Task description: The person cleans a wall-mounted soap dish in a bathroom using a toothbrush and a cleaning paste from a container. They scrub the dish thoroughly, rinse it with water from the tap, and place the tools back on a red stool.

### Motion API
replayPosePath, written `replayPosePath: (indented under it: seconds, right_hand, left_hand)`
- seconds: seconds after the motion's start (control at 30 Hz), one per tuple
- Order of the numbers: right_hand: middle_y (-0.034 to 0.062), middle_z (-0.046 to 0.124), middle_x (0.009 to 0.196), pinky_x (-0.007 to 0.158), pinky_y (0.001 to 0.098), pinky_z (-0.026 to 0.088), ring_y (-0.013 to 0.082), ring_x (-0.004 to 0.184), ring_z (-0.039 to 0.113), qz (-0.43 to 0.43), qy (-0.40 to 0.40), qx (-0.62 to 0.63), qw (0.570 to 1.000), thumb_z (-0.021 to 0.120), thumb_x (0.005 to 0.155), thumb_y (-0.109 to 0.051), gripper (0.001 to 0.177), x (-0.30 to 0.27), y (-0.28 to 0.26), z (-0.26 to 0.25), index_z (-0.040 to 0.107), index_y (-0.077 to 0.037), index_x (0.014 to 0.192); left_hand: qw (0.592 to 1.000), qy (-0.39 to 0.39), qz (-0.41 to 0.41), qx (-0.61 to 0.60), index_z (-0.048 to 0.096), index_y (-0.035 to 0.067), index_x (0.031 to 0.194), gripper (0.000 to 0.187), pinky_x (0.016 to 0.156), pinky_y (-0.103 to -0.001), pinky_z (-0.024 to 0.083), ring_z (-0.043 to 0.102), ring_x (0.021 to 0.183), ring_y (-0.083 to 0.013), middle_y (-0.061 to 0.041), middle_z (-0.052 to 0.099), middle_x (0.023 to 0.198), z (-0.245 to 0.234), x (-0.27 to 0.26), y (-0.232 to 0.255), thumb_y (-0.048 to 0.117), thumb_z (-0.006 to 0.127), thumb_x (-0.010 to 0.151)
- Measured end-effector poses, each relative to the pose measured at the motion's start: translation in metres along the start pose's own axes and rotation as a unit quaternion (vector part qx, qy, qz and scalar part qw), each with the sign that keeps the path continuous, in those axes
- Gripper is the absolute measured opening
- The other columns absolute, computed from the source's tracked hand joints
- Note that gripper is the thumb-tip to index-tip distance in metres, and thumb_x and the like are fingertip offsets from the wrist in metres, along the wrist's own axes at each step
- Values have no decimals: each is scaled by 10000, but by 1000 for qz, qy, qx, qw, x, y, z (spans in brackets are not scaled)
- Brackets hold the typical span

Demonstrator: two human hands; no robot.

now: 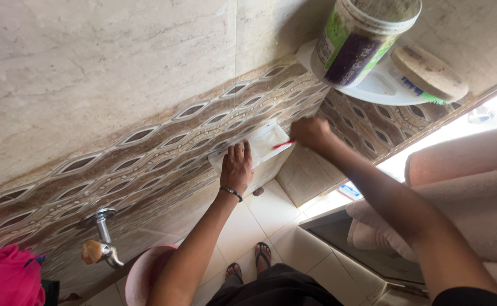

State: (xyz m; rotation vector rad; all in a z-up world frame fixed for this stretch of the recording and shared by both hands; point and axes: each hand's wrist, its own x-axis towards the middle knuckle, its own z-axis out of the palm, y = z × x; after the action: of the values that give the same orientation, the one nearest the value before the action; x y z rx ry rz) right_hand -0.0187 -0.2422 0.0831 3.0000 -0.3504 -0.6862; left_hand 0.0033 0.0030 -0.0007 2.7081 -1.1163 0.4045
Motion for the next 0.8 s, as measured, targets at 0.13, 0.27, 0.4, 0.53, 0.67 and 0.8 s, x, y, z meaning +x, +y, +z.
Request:
replayPosePath:
  seconds: [0.13,0.27,0.4,0.53,0.67,0.8]
  right_hand:
    - [16,799,1035,637,329,631,189,809,771,-74,4,23,997,576,1015,-193,240,12,-13,16,748,-254,1170]
    - [62,791,1060,767,368,520,204,899,751,21,7,-147,989,543,1079,-314,260,25,29,5,769,-230,1177]
    - [41,743,1118,773,441,594,238,983,721,-93,64,-98,989,542,1018,-224,254,29,28,30,746,-280,1158]
    - [53,763,1015,647,365,642,201,823,760,-110,145,2,983,518,1041,-210,283,1,-19,82,730,-238,1226]
    - [28,787,894,536,328,565,178,649,722,-64,133,59,987,495,1042,-202,356,-36,-14,70,694,-350,1298]
    - [20,780,833,502,295,498,118,546,649,-27,161,78,983,566,1038,-259,298,-72,-17,40,719,-337,1281]
  left_hand:
    - [1000,9,6,9,504,-51,1433,724,817,-337,544,574,1061,-261,-140,607,1127,5,1,-1,109,763,776]
    - [1000,11,7,13,500,-54,1445,731,834,-332,545,571,1051,-252,-134,598,1133,5,0,-1,112,769,786]
    - [1000,-2,5,-15,495,-59,1445,767,845,-346,538,559,1055,-265,-141,585,1136,-6,2,1,151,795,770]
    - [998,23,7,-64,518,-55,1400,824,877,-385,518,548,1089,-298,-161,575,1167,-15,0,0,197,834,682]
    - [993,4,35,-114,563,-4,1355,694,934,-436,483,545,1130,-301,-142,594,1211,-11,-15,-17,158,807,727]
    - [986,30,62,-152,584,-3,1349,592,1045,-442,461,548,1225,-299,-147,595,1375,-6,-50,-32,70,723,778]
